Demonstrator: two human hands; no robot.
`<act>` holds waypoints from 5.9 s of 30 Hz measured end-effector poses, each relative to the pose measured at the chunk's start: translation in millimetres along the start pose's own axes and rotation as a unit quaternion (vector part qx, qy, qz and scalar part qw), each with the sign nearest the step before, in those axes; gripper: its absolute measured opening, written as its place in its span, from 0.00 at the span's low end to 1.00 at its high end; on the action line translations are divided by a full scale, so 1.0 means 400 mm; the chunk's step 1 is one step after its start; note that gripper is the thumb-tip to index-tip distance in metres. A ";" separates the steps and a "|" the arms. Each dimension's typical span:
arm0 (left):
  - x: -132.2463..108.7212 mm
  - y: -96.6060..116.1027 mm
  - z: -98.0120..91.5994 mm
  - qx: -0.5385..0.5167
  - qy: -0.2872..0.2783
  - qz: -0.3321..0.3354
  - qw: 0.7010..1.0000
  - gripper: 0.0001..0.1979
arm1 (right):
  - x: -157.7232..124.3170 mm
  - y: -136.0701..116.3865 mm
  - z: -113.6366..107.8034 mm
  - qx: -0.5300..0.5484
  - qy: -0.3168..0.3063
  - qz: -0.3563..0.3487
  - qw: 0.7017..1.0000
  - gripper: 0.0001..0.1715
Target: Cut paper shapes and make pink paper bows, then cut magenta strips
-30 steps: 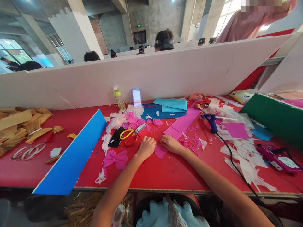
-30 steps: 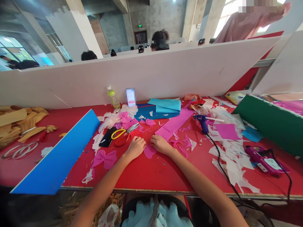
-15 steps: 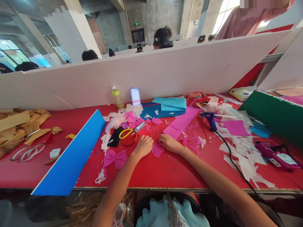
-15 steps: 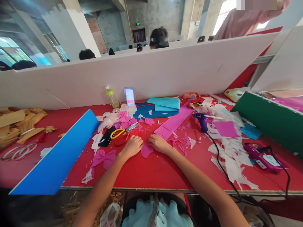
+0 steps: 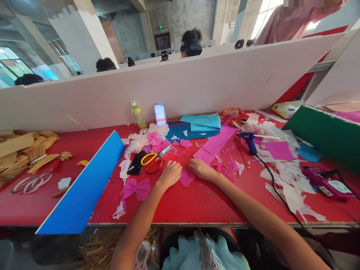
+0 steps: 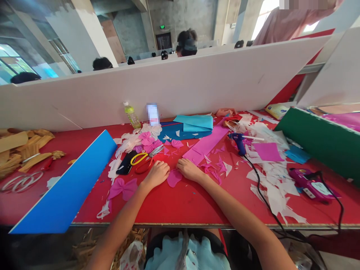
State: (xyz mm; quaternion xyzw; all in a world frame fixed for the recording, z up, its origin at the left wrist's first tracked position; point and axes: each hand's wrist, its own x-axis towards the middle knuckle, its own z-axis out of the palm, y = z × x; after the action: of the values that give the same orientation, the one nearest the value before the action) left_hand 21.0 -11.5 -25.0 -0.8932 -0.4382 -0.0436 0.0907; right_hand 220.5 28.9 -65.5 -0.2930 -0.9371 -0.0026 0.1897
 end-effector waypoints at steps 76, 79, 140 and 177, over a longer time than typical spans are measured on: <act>0.002 -0.014 0.013 0.014 0.000 0.018 1.000 0.07 | 0.000 0.016 0.002 0.029 0.013 0.007 0.999 0.11; 0.000 -0.017 0.012 0.011 0.001 0.011 1.000 0.07 | 0.000 0.016 0.002 0.031 0.016 0.004 0.999 0.11; -0.001 0.001 0.017 0.019 0.014 -0.009 1.000 0.07 | 0.005 -0.016 0.005 0.044 0.020 0.038 0.998 0.06; 0.000 -0.023 0.004 -0.015 -0.012 0.000 1.000 0.05 | 0.013 -0.007 0.015 0.011 0.020 0.025 0.999 0.08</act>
State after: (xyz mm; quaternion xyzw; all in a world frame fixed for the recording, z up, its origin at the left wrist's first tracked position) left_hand 13.4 -5.6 -25.5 -0.8950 -0.4385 -0.0400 0.0720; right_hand 212.8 30.1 -68.9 -0.3146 -0.9254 0.0069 0.2115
